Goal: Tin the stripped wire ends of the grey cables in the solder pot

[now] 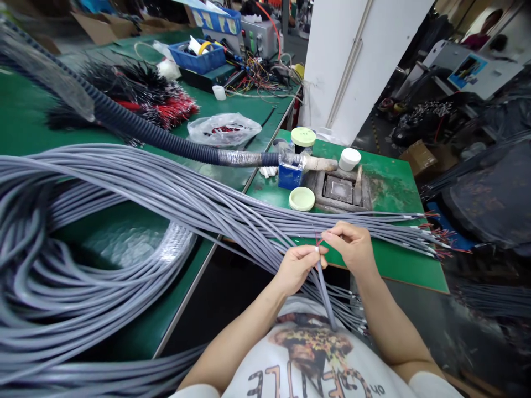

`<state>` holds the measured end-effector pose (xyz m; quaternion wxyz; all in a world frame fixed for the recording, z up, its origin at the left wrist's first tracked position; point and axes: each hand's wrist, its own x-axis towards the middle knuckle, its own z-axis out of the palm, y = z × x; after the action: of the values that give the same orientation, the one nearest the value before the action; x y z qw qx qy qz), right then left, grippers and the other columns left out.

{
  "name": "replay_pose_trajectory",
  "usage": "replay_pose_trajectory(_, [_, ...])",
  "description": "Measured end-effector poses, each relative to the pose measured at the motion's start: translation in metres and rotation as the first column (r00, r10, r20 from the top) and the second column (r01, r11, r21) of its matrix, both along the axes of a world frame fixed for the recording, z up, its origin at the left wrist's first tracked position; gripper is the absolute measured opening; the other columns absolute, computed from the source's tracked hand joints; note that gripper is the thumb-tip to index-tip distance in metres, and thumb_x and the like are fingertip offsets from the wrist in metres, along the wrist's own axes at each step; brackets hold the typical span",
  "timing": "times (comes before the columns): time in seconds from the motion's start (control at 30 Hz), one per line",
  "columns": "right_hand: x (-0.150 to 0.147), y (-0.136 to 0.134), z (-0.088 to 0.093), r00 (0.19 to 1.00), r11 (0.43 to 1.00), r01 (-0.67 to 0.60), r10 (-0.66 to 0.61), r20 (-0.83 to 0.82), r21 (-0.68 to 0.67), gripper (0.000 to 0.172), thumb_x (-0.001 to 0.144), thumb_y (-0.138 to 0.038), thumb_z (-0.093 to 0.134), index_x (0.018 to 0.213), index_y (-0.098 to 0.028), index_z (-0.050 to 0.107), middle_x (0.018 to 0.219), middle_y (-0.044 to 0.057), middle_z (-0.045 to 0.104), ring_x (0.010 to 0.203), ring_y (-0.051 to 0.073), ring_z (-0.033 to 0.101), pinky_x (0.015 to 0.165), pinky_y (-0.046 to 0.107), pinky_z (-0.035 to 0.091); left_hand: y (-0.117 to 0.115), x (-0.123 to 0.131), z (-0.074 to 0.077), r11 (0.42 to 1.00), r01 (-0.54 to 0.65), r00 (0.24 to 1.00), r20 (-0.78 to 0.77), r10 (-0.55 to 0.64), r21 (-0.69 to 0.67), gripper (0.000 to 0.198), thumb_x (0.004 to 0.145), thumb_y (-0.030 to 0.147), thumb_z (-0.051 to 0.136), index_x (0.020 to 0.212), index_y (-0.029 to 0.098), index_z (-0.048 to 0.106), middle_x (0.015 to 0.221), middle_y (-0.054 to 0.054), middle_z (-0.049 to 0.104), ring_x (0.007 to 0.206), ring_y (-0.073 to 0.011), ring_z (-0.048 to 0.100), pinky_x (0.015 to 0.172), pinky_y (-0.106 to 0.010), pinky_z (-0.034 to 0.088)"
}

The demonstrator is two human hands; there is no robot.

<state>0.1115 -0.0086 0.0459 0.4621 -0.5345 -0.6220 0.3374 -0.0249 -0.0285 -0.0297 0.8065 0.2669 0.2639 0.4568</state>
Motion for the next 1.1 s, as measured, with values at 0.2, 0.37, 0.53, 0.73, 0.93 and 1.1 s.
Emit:
replay_pose_trajectory(0.2, [0.007, -0.008, -0.006, 0.988, 0.986, -0.009, -0.017, 0.156, 0.165, 0.011, 0.082, -0.021, 0.064, 0.073, -0.021, 0.07, 0.068, 0.001, 0.066, 0.063, 0.014, 0.057, 0.062, 0.029, 0.046, 0.006, -0.001, 0.004, 0.991, -0.074, 0.988, 0.127, 0.088, -0.11, 0.034, 0.065, 0.037, 0.081, 0.085, 0.011, 0.074, 0.064, -0.003, 0.067, 0.059, -0.0112, 0.06, 0.065, -0.024, 0.047])
replay_pose_trajectory(0.37, [0.019, -0.017, -0.012, 0.916, 0.893, -0.274, 0.129, 0.379, 0.357, 0.03, 0.083, -0.014, 0.059, 0.108, -0.028, 0.068, 0.092, 0.005, 0.069, 0.084, 0.019, 0.061, 0.078, 0.038, 0.05, 0.012, -0.005, 0.004, 0.987, -0.089, 0.98, 0.167, 0.112, -0.137, 0.034, 0.068, 0.037, 0.079, 0.088, 0.01, 0.072, 0.064, -0.002, 0.066, 0.06, -0.0096, 0.059, 0.066, -0.022, 0.047])
replay_pose_trajectory(0.53, [0.02, -0.017, -0.014, 0.849, 0.838, -0.406, 0.197, 0.49, 0.366, 0.037, 0.085, -0.011, 0.052, 0.115, -0.029, 0.065, 0.105, 0.007, 0.068, 0.097, 0.021, 0.06, 0.085, 0.041, 0.049, 0.014, -0.007, 0.006, 0.984, -0.077, 0.976, 0.189, 0.108, -0.164, 0.033, 0.067, 0.037, 0.08, 0.087, 0.011, 0.072, 0.064, -0.002, 0.065, 0.059, -0.0095, 0.059, 0.065, -0.023, 0.047])
replay_pose_trajectory(0.73, [-0.001, 0.005, 0.006, 0.931, 0.94, -0.146, 0.024, 0.365, 0.31, 0.003, 0.081, -0.022, 0.064, 0.079, -0.023, 0.066, 0.075, 0.002, 0.066, 0.076, 0.018, 0.058, 0.073, 0.035, 0.047, 0.01, -0.002, 0.006, 0.991, -0.109, 0.988, 0.102, 0.116, -0.072, 0.032, 0.065, 0.039, 0.081, 0.078, 0.01, 0.074, 0.064, -0.004, 0.066, 0.062, -0.0107, 0.058, 0.067, -0.024, 0.045])
replay_pose_trajectory(0.93, [-0.017, 0.019, 0.014, 0.92, 0.968, -0.109, 0.012, 0.392, 0.226, 0.015, 0.079, -0.024, 0.065, 0.065, -0.021, 0.061, 0.069, 0.002, 0.063, 0.071, 0.016, 0.055, 0.071, 0.032, 0.044, 0.005, 0.004, 0.005, 0.994, -0.104, 0.994, -0.018, 0.105, 0.035, 0.024, 0.068, 0.034, 0.079, 0.075, 0.011, 0.075, 0.067, -0.005, 0.069, 0.067, -0.0143, 0.061, 0.075, -0.028, 0.046])
replay_pose_trajectory(1.1, [-0.014, 0.012, 0.011, 0.955, 0.962, -0.073, -0.009, 0.297, 0.265, 0.017, 0.082, -0.022, 0.063, 0.065, -0.021, 0.062, 0.067, 0.001, 0.062, 0.068, 0.015, 0.056, 0.069, 0.032, 0.045, 0.007, 0.006, 0.002, 0.982, -0.188, 0.982, -0.012, 0.188, -0.019, 0.026, 0.067, 0.033, 0.08, 0.083, 0.013, 0.076, 0.068, -0.004, 0.071, 0.066, -0.0129, 0.061, 0.075, -0.028, 0.047])
